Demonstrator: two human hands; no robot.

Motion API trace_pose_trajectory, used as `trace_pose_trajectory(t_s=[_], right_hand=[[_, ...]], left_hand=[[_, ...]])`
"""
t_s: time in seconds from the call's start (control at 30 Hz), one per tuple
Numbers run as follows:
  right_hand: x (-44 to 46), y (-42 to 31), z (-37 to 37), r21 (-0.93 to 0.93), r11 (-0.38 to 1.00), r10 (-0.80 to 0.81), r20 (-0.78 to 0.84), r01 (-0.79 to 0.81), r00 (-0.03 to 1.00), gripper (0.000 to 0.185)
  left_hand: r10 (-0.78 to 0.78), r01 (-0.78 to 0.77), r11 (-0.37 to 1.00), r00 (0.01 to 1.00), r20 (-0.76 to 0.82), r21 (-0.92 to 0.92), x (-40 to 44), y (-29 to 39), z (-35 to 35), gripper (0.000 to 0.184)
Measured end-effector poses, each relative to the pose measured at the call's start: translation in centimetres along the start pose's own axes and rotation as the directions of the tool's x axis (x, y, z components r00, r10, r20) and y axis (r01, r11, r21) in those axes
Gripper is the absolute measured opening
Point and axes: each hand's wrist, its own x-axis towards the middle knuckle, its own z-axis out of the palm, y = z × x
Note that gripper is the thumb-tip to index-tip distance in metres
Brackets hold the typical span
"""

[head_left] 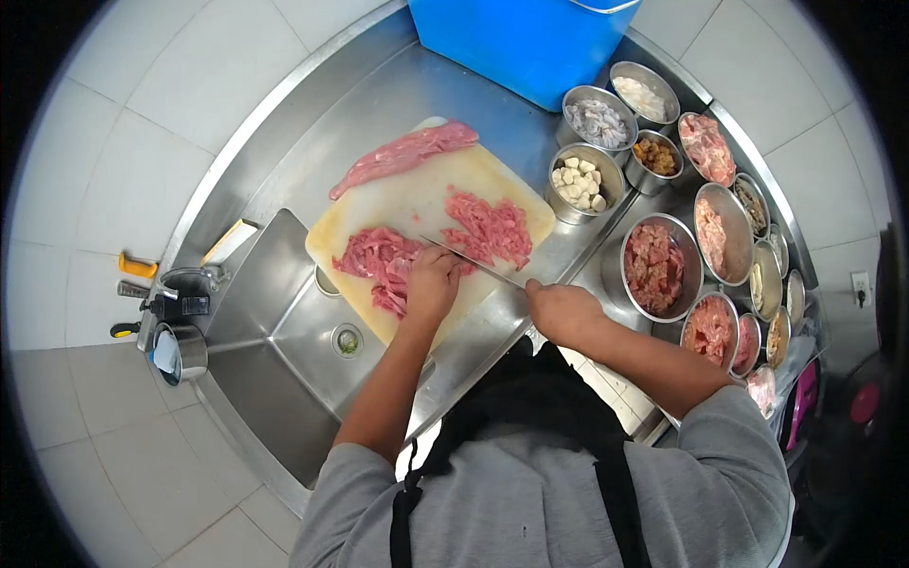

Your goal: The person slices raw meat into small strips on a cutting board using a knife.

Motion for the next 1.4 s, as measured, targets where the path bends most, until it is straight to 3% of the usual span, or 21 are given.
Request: trace_pose_trajectory(t_s=[0.13, 0.2, 0.3, 0.43, 0.53, 0.6, 0.73, 0.8, 0.93, 1.0, 1.07, 1.13, 1.17, 1.23, 1.3, 1.4], right_hand=[[4.5, -1.4, 2.5, 0.071, 0.997, 0.002, -0.116, 0.006, 0.993, 0.024], [6.8, -2.2, 1.5, 0.064, 0.996, -0.056, -0.146, 0.065, 0.988, 0.025], [4.5, -2.5, -0.9, 0.052, 0.997, -0.043, -0.104, 0.048, 0.994, 0.026], [0.5, -1.0, -0.2, 0.024, 0.999, -0.026, -0.026, 0.027, 0.999, 0.026], [2.4, -0.6, 2.4, 0.064, 0.998, -0.019, -0.052, 0.023, 0.998, 0.027], [5.3, -2.0, 3.2, 0.126, 0.992, 0.013, -0.156, 0.007, 0.988, 0.025], [7.8, -2.5, 1.1, 0.078, 0.993, -0.064, -0.226, 0.083, 0.972, 0.025], [5.1, -2.0, -0.1, 0.071, 0.996, -0.045, -0.194, 0.06, 0.98, 0.025], [0.5, -1.5, 0.9, 0.032, 0.999, -0.03, -0.048, 0.031, 0.998, 0.026], [1.2, -1.7, 2.6, 0.105, 0.995, 0.005, -0.077, 0.003, 0.997, 0.026], [4.4, -2.4, 3.9, 0.11, 0.994, 0.006, -0.107, 0.006, 0.994, 0.025], [7.7, -2.6, 4.5, 0.076, 0.987, -0.104, -0.358, 0.14, 0.928, 0.026], [7.4, -2.9, 3.5, 0.084, 0.986, -0.104, -0.361, 0.143, 0.927, 0.026], [6.1, -3.7, 0.1, 0.063, 0.995, -0.061, -0.177, 0.073, 0.982, 0.026], [3.8, -2.7, 0.4, 0.061, 0.995, -0.064, -0.171, 0.075, 0.983, 0.025], [1.8, -2.4, 2.3, 0.068, 0.997, -0.034, -0.106, 0.042, 0.994, 0.025]], left_hand=[[0.093, -0.09, 0.994, 0.995, -0.039, 0.07, -0.5, -1.1, 0.6, 0.009], [0.061, -0.066, 0.995, 0.996, 0.067, 0.075, -0.3, -1.3, 0.3, 0.009], [0.0, 0.001, 0.999, 1.0, 0.028, -0.042, -0.2, -0.3, -0.7, 0.009], [-0.005, 0.005, 1.0, 1.0, -0.031, 0.008, -0.3, 0.3, -1.2, 0.011], [-0.001, 0.0, 0.999, 0.999, 0.04, 0.032, 0.2, -0.7, 0.1, 0.011], [0.124, -0.125, 0.988, 0.992, 0.015, 0.093, 0.0, -1.4, 0.6, 0.011], [0.117, -0.127, 0.989, 0.985, 0.129, 0.07, 0.4, -0.7, -1.0, 0.01], [-0.056, 0.06, 0.996, 0.997, 0.058, -0.067, 0.0, 0.2, -2.0, 0.007], [-0.001, 0.001, 1.0, 1.0, 0.027, -0.007, -0.3, -0.5, -1.6, 0.008], [0.138, -0.141, 0.985, 0.99, 0.039, 0.095, -0.2, -1.0, -0.6, 0.008], [0.122, -0.124, 0.989, 0.992, 0.032, 0.085, -0.4, -1.2, -0.1, 0.009], [0.107, -0.109, 0.99, 0.994, 0.026, 0.085, -0.5, -1.1, -0.4, 0.01], [0.108, -0.115, 0.989, 0.99, 0.086, 0.089, -0.6, -1.1, -0.8, 0.009], [0.12, -0.134, 0.986, 0.982, 0.143, 0.094, -0.2, -0.6, -1.8, 0.009], [-0.009, 0.006, 0.997, 1.0, 0.026, 0.08, -0.4, 0.5, -2.8, 0.009], [0.024, -0.031, 0.997, 0.996, 0.089, 0.075, -0.2, 0.6, -2.8, 0.009]])
